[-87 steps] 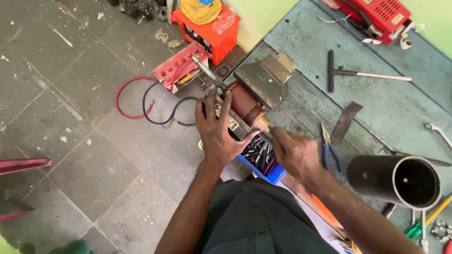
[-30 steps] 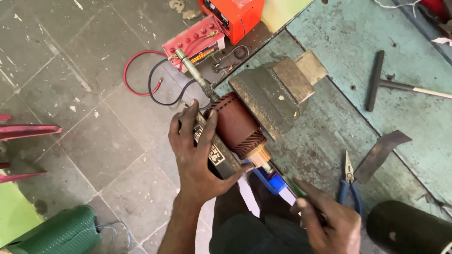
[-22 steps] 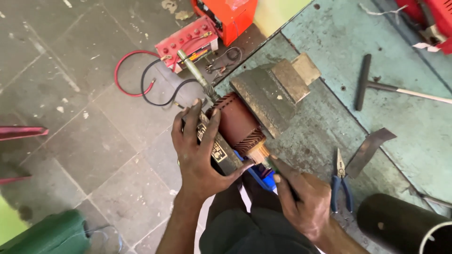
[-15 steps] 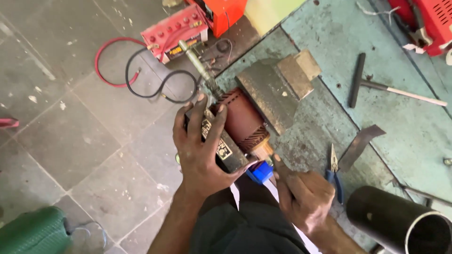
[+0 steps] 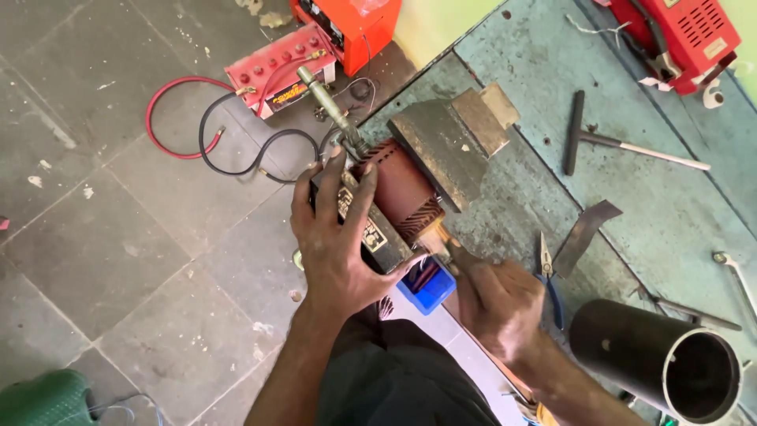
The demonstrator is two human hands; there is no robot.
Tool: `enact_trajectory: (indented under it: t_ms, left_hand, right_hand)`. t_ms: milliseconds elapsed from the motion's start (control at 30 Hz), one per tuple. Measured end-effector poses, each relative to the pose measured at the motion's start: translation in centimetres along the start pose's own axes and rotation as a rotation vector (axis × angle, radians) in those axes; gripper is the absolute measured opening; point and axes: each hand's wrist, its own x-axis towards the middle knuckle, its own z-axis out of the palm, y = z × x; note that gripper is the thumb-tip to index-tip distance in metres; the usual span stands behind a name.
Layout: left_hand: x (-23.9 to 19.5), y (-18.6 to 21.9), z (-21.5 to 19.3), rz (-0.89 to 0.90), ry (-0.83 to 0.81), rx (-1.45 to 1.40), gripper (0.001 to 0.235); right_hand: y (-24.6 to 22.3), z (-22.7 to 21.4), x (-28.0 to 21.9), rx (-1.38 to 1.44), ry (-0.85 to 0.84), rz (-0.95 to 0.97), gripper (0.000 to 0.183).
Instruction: Repairing or cleaning a motor armature held in a bench vise.
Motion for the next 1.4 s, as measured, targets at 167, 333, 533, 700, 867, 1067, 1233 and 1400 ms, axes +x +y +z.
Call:
enact_trajectory:
  t_ms: [167, 333, 533, 700, 867, 1067, 1233, 1400]
  left_hand:
    - [0.0, 0.1, -0.2, 0.007, 0.004, 0.032, 0.112]
    - [-0.2, 0.4, -0.2, 0.006, 0.011, 0.024, 0.112]
    - [-0.2, 0.5, -0.1, 0.012, 0.031, 0.021, 0.112]
    - [-0.3, 0.3, 0.2, 0.036, 0.077, 0.001, 0.111]
    - [0.0, 0.7, -0.3, -0.002, 0.026, 0.021, 0.113]
    - [-0.2, 0.1, -0.1, 0.015, 0.021, 0.008, 0.113]
    - [-0.1, -0.1, 0.1, 0.037, 0.07, 0.018, 0.114]
    - [-0.5, 0.6, -0.3, 0.009, -0.005, 0.008, 0.112]
  right_hand:
    - [-0.5, 0.4, 1.1, -0.001, 0.02, -0.013, 0.017]
    - [-0.3, 0.0, 0.2, -0.023, 0.037, -0.041, 0.021]
    - [-0.5, -0.2, 0.4, -0.062, 0.025, -0.048, 0.012]
    - [1.3, 1.4, -0.7, -0.098, 0.026, -0.077, 0.005]
    - [-0.7, -0.7, 0.4, -0.113, 0.066, -0.118, 0.013]
    - [0.0, -0.2, 0.4, -0.126, -0.01, -0.095, 0.012]
    - [0.1, -0.4, 0.7, -0.112, 0.004, -0.132, 0.021]
    - [-0.1, -0.6, -0.8, -0.145, -0.016, -0.049, 0.018]
